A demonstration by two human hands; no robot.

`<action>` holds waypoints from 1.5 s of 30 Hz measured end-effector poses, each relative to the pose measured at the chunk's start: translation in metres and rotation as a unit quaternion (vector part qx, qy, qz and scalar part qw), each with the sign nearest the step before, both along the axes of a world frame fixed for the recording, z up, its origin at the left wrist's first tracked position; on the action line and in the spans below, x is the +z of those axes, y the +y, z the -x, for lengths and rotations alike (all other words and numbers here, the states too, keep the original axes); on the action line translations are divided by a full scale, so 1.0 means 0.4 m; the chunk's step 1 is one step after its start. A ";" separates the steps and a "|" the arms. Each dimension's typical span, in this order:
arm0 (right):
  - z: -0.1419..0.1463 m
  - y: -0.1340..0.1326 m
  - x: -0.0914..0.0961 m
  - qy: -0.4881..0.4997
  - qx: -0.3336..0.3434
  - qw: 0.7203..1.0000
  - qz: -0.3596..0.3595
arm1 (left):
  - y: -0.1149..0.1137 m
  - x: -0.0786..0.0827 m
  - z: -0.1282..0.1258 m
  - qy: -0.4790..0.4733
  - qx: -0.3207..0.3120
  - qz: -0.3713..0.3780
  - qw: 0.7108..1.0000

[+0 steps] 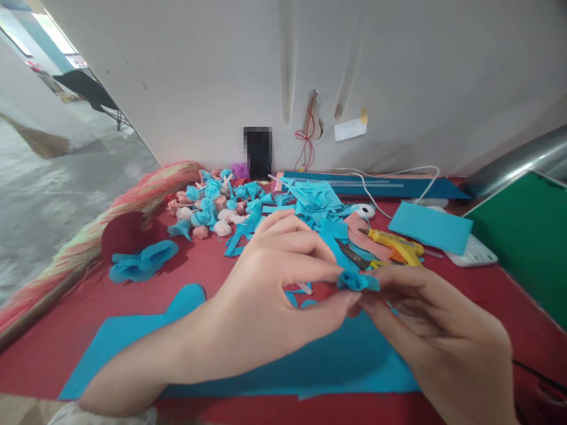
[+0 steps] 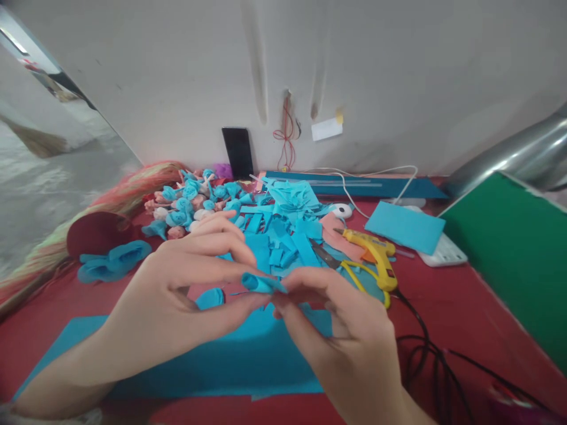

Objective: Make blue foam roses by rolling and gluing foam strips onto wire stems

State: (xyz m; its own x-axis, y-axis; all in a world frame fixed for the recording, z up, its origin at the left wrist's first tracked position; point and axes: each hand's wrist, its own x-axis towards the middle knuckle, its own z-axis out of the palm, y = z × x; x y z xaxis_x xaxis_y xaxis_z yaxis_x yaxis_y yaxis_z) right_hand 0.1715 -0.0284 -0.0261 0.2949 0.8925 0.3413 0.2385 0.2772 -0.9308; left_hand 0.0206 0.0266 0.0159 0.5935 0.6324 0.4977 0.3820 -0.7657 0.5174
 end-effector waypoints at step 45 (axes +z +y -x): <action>-0.021 -0.006 0.032 0.221 0.151 0.956 0.122 | 0.006 -0.033 -0.011 -0.156 -0.067 0.230 0.958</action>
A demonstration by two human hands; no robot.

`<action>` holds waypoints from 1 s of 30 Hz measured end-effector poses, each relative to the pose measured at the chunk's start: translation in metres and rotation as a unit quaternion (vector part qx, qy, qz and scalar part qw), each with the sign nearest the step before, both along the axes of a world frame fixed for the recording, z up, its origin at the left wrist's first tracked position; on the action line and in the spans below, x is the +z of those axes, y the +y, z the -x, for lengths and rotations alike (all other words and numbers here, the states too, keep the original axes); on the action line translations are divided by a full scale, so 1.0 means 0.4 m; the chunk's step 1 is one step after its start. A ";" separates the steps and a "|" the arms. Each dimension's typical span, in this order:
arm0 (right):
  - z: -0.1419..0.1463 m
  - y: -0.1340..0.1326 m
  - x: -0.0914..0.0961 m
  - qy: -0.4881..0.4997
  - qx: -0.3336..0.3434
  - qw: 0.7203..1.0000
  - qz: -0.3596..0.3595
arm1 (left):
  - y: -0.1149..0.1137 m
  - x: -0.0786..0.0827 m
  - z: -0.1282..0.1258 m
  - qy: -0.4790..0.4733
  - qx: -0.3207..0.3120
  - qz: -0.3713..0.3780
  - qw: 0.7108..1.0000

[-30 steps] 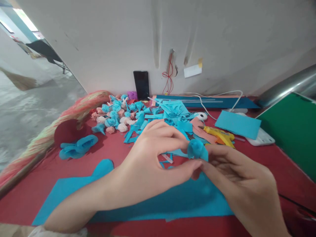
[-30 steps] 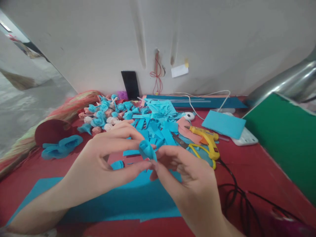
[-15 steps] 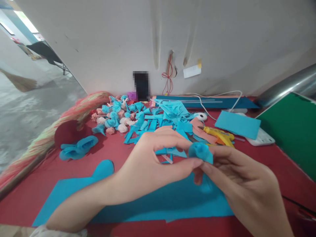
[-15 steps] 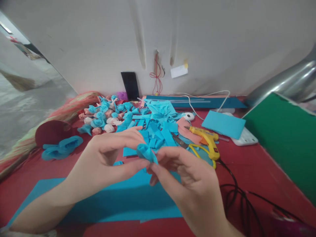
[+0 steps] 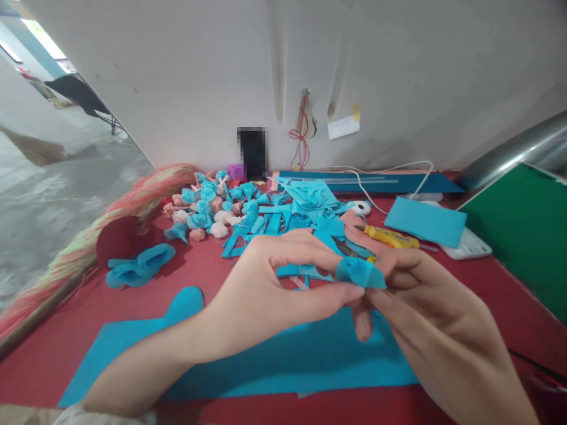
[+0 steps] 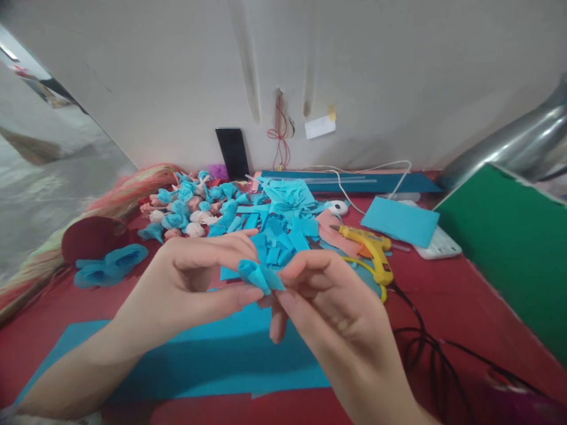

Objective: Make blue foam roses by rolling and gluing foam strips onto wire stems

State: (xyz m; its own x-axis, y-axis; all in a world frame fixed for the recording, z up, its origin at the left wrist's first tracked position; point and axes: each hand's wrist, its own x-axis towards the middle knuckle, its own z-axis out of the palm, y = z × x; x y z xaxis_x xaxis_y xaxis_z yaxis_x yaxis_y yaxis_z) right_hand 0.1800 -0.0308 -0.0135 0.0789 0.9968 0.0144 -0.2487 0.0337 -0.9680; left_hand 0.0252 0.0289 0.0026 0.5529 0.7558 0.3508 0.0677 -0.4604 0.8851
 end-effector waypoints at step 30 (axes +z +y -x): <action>-0.005 0.018 -0.003 -0.067 -0.002 0.997 0.025 | -0.003 0.012 -0.003 0.038 0.031 -0.064 0.997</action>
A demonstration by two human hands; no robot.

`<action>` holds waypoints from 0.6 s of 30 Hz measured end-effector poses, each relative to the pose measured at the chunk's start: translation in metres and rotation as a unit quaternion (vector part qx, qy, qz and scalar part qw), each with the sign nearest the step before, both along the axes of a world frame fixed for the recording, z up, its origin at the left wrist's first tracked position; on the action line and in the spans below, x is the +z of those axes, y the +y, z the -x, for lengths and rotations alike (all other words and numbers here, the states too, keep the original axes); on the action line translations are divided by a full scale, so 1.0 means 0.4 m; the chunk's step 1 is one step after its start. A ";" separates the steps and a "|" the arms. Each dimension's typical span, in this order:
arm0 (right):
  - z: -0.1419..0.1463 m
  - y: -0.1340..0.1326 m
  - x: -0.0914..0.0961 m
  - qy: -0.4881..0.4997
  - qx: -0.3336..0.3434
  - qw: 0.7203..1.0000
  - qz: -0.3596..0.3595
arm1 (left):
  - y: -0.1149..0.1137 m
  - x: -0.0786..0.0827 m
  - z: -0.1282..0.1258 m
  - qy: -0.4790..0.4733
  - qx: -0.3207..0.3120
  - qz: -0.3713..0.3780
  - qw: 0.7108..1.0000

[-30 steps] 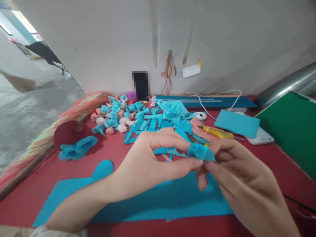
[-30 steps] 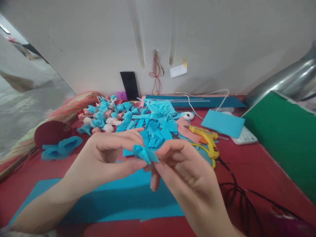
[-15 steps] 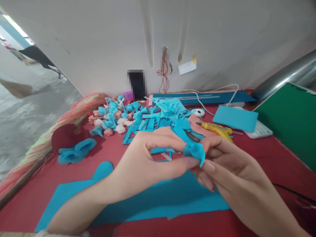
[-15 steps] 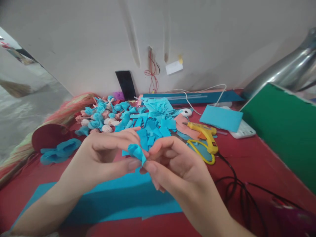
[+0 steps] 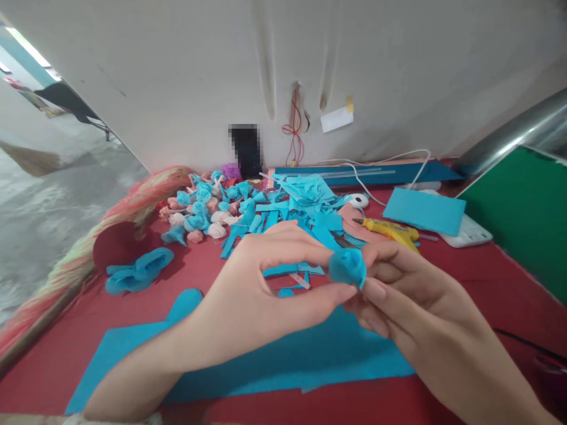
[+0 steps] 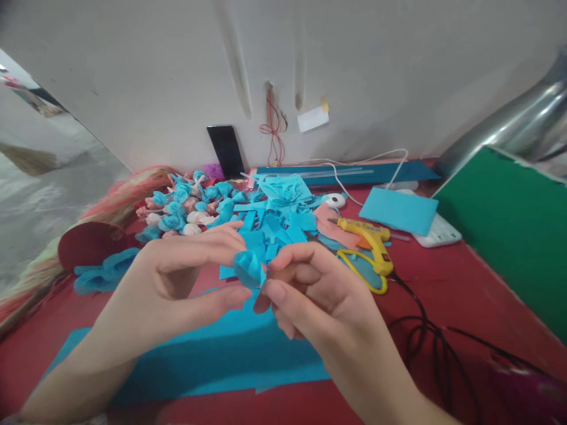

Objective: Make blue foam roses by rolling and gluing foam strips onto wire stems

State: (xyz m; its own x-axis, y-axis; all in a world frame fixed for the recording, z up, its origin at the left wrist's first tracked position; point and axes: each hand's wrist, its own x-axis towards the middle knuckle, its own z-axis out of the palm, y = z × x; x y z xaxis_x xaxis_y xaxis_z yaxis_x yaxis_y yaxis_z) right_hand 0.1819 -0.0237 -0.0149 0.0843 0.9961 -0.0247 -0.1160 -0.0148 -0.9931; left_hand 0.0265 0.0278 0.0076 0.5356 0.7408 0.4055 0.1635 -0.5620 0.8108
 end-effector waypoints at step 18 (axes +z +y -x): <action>-0.002 -0.020 0.000 -0.116 -0.031 0.990 -0.073 | 0.005 0.012 0.006 0.006 -0.008 0.036 0.999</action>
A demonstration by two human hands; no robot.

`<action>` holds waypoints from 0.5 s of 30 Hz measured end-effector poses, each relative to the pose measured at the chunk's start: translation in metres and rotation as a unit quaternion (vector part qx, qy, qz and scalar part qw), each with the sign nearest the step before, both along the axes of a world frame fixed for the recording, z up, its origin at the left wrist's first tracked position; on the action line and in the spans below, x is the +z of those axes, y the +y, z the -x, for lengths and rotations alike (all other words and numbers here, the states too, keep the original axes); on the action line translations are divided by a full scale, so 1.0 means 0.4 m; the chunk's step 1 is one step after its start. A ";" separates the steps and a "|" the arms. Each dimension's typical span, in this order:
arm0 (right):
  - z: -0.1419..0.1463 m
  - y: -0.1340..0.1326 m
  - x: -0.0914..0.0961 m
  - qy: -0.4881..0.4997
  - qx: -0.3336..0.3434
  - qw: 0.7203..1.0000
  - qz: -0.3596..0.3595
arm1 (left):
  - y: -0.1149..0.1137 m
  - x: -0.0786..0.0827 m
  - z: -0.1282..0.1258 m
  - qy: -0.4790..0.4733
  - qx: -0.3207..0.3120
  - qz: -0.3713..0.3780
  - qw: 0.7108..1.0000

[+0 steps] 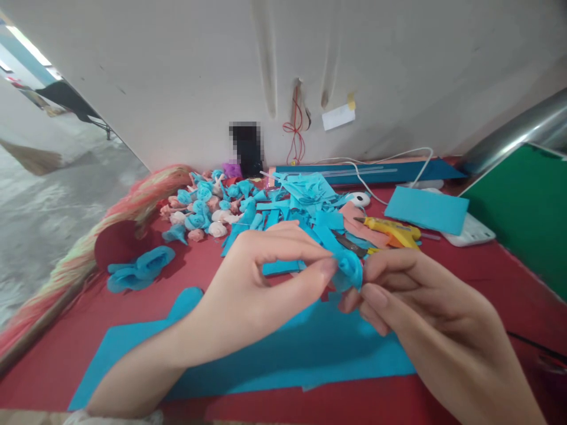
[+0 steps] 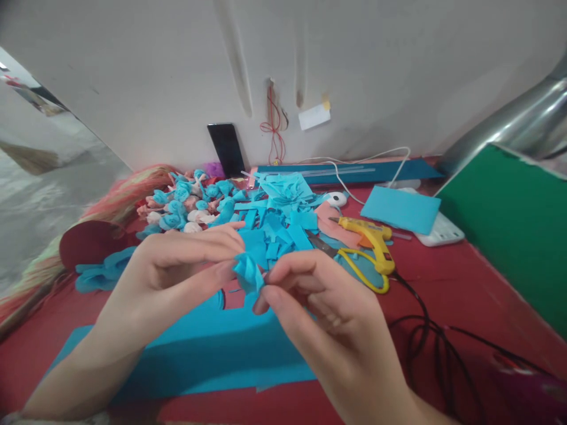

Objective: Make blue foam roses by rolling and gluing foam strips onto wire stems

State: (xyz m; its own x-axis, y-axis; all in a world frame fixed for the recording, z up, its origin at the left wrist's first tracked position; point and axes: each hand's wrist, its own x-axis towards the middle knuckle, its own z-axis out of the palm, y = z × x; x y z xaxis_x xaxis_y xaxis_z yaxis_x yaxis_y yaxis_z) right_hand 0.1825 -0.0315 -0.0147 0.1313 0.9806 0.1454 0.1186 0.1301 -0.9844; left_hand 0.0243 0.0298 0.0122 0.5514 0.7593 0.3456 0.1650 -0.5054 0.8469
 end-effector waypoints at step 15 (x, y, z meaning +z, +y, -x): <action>-0.005 -0.005 0.002 -0.086 -0.010 0.995 -0.059 | -0.005 -0.017 0.011 -0.009 -0.058 0.133 0.989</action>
State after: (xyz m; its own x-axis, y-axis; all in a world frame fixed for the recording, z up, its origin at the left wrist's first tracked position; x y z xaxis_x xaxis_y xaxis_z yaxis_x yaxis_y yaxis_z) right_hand 0.1844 -0.0336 -0.0141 0.1141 0.9527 0.2817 0.2870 0.2398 -0.9274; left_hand 0.0197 0.0280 0.0055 0.6352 0.7571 0.1527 0.1026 -0.2786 0.9549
